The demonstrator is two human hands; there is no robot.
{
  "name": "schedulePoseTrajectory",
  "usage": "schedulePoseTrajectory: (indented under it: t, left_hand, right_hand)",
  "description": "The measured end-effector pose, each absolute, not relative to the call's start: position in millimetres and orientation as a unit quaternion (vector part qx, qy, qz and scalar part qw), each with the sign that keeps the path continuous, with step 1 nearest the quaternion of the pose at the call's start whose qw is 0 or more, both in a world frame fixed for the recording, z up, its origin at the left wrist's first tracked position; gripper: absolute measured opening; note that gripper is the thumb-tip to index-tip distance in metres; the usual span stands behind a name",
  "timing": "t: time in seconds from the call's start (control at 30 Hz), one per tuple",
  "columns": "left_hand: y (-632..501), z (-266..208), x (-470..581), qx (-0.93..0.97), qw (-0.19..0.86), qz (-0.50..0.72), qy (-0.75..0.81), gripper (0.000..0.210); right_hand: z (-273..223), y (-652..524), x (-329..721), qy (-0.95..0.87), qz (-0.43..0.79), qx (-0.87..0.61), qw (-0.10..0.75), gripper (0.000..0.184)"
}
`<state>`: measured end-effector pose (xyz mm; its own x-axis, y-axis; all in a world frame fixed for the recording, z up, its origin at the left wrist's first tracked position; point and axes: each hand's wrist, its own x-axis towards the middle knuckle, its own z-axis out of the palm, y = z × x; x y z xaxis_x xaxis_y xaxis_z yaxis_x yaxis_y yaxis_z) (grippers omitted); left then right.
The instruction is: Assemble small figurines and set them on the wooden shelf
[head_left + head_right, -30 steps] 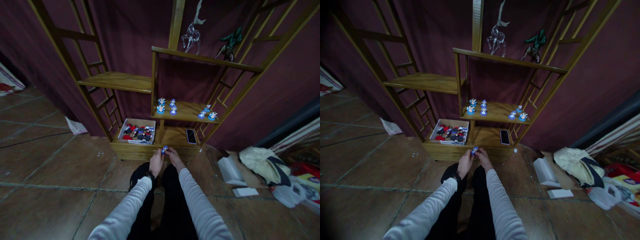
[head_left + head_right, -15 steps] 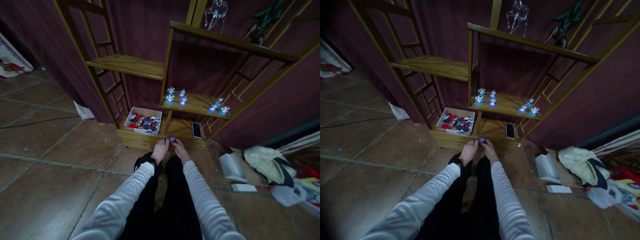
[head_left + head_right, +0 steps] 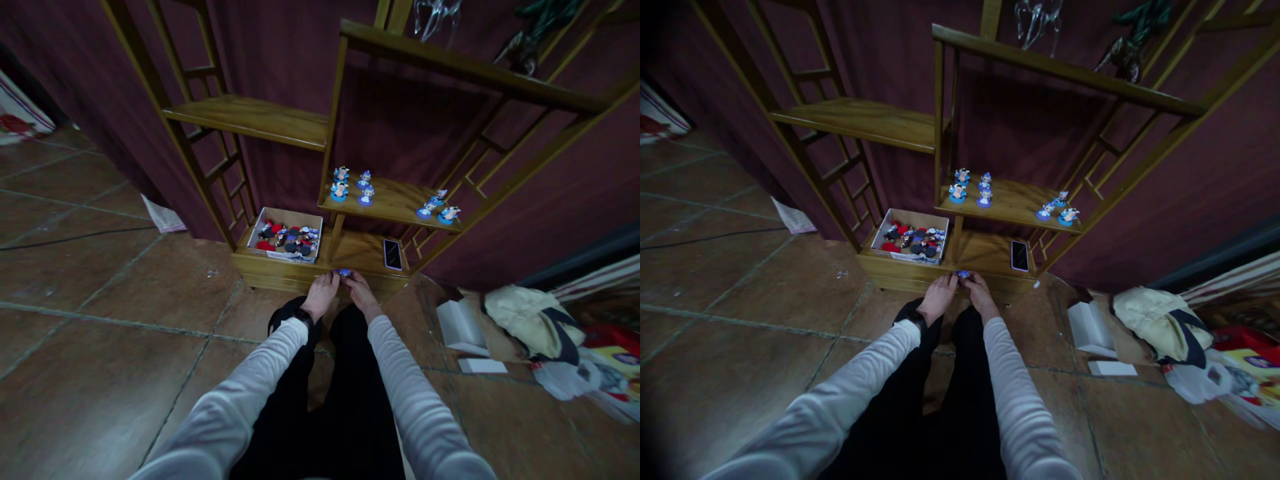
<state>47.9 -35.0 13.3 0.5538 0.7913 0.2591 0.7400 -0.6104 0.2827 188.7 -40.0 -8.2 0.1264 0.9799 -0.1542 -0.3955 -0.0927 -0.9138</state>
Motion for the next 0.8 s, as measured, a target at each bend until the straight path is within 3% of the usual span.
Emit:
schedulePoseTrajectory:
  t: [0.2, 0.43, 0.67, 0.8]
  left_hand:
    - [-36.0, 13.7, 48.7, 0.859, 0.119, 0.214, 0.450, 0.026]
    - [-19.3, 0.6, 52.3, 0.701, 0.412, 0.354, 0.462, 0.017]
    - [-6.3, -7.7, 57.3, 0.518, 0.626, 0.408, 0.416, 0.039]
    - [-3.7, -5.2, 53.1, 0.469, 0.677, 0.394, 0.408, 0.045]
  right_hand:
    - [-11.9, -38.8, 188.5, -0.305, 0.572, -0.464, 0.604, 0.032]
    - [-16.1, -35.0, 186.9, -0.277, 0.562, -0.482, 0.613, 0.031]
    - [-10.4, -36.2, 180.5, -0.277, 0.547, -0.488, 0.621, 0.034]
    - [-8.3, -38.2, 178.2, -0.291, 0.547, -0.488, 0.615, 0.035]
